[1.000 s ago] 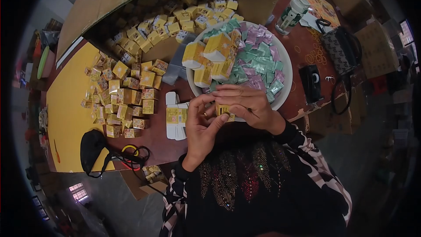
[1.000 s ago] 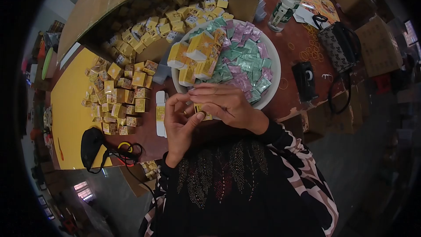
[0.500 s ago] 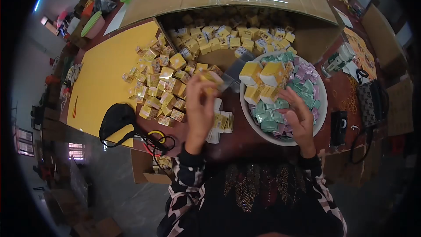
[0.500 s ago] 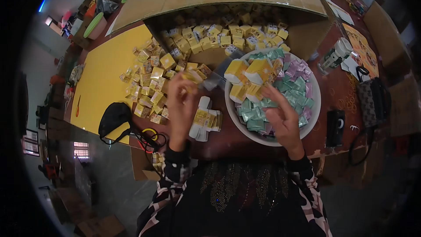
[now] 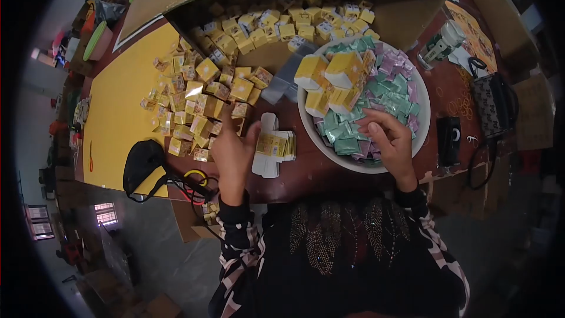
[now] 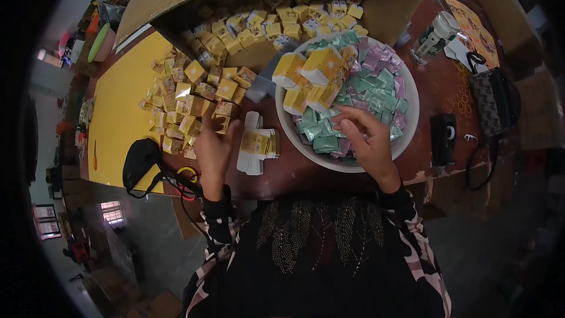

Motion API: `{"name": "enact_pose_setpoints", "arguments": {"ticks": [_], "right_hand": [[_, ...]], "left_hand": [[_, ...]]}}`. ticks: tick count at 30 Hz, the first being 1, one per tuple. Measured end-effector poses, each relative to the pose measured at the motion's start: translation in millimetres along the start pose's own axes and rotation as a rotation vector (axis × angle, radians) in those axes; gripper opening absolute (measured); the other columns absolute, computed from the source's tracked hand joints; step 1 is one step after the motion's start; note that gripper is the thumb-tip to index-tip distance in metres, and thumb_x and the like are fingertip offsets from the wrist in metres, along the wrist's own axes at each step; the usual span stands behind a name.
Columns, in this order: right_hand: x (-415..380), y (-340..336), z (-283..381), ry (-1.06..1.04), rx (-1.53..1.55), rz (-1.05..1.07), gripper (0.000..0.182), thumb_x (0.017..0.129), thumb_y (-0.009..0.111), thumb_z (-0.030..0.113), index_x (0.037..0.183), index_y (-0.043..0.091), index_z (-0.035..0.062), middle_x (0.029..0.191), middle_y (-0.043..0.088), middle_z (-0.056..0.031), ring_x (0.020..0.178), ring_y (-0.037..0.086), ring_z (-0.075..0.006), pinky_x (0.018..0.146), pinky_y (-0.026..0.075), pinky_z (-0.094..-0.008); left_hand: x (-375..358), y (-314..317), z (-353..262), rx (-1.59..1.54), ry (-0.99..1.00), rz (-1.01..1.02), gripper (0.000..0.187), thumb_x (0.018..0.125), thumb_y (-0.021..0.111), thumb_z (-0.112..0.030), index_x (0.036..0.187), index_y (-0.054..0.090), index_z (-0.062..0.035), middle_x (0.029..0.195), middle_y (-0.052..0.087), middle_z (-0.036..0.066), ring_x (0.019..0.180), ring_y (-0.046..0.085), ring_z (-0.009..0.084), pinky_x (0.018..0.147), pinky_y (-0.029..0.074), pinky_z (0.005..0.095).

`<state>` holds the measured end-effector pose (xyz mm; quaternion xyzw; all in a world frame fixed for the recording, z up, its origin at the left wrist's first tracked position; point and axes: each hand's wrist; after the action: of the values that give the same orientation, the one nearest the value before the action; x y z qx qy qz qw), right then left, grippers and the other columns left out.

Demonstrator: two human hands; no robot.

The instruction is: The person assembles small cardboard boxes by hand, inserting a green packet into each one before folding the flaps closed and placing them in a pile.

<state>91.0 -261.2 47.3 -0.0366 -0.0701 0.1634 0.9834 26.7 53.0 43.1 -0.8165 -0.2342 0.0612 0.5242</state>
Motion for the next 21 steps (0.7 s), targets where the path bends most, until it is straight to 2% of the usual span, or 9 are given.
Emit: {"name": "enact_pose_setpoints", "arguments": {"ticks": [1,2,3,9,12,14,17,20,21], "right_hand": [[0,0,-1,-0.003,0.001,0.015,0.03,0.1,0.056,0.011,0.126,0.061,-0.003,0.105,0.071,-0.0114,0.093,0.069,-0.015,0.082,0.053,-0.0266],[0,0,-2,0.008,-0.002,0.021,0.03,0.1,0.056,0.011,0.126,0.061,-0.003,0.105,0.071,-0.0114,0.093,0.069,-0.015,0.082,0.053,-0.0266],[1,1,-3,0.011,-0.008,0.026,0.03,0.1,0.056,0.011,0.125,0.061,-0.0032,0.104,0.071,-0.0113,0.092,0.069,-0.0145,0.081,0.053,-0.0262],[1,10,-4,0.021,-0.009,0.06,0.028,0.101,0.055,0.009,0.124,0.062,-0.0044,0.104,0.07,-0.0125,0.091,0.068,-0.0157,0.082,0.053,-0.0273],[-2,9,-1,-0.005,-0.042,0.052,0.027,0.101,0.055,0.008,0.123,0.062,-0.0042,0.103,0.07,-0.0124,0.092,0.068,-0.0159,0.083,0.053,-0.0274],[-3,10,0,-0.024,-0.06,0.037,0.026,0.1,0.055,0.008,0.122,0.063,-0.0041,0.103,0.07,-0.0122,0.092,0.068,-0.0159,0.083,0.053,-0.0273],[-1,13,4,-0.169,-0.119,0.007,0.024,0.096,0.059,0.003,0.118,0.066,-0.0024,0.101,0.072,-0.0119,0.088,0.068,-0.0135,0.077,0.053,-0.0257],[2,16,9,-0.184,-0.172,0.077,0.023,0.094,0.06,0.002,0.116,0.068,-0.0002,0.101,0.072,-0.0114,0.09,0.069,-0.0152,0.078,0.053,-0.0263],[2,17,13,-0.187,-0.208,0.119,0.025,0.094,0.061,0.003,0.118,0.066,-0.0012,0.108,0.071,-0.0129,0.098,0.068,-0.0183,0.084,0.052,-0.0286]], "left_hand": [[-16,6,-3,0.101,-0.072,0.139,0.082,0.08,0.078,-0.043,0.143,0.04,-0.0066,0.096,0.071,0.02,0.08,0.07,0.0388,0.065,0.055,0.0457],[-30,24,6,0.131,-0.003,0.128,0.095,0.076,0.079,-0.049,0.147,0.033,-0.0061,0.098,0.07,0.022,0.079,0.069,0.0407,0.065,0.055,0.0475],[-39,34,8,0.131,-0.01,0.135,0.095,0.076,0.079,-0.049,0.147,0.033,-0.0061,0.098,0.07,0.022,0.079,0.069,0.0407,0.065,0.055,0.0475],[-52,56,2,0.012,-0.015,0.217,0.1,0.075,0.081,-0.036,0.151,0.025,-0.0031,0.117,0.064,0.025,0.082,0.067,0.0439,0.068,0.056,0.0505],[-52,47,-4,-0.045,-0.082,0.259,0.098,0.078,0.078,-0.028,0.153,0.021,-0.0025,0.124,0.059,0.027,0.094,0.066,0.0443,0.075,0.056,0.0494],[-55,39,-5,-0.068,0.046,0.076,0.094,0.081,0.074,-0.019,0.155,0.019,-0.0031,0.132,0.054,0.029,0.103,0.063,0.0445,0.082,0.055,0.0481],[-55,10,-27,-0.183,0.11,0.074,0.09,0.083,0.071,-0.014,0.155,0.018,-0.0042,0.137,0.049,0.031,0.109,0.061,0.0442,0.088,0.053,0.0464],[-54,13,-27,-0.179,0.105,0.076,0.087,0.083,0.072,-0.011,0.155,0.023,-0.005,0.136,0.05,0.032,0.109,0.06,0.046,0.091,0.052,0.0452],[-54,10,-30,-0.179,0.113,0.073,0.087,0.083,0.072,-0.011,0.155,0.023,-0.005,0.136,0.05,0.032,0.109,0.06,0.046,0.091,0.052,0.0452]]}}
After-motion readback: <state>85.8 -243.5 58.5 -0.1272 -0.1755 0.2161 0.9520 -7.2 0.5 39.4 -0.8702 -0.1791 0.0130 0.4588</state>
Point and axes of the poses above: each hand's wrist, its own x-axis towards the middle knuckle, its own y-axis out of the palm, z = x × y
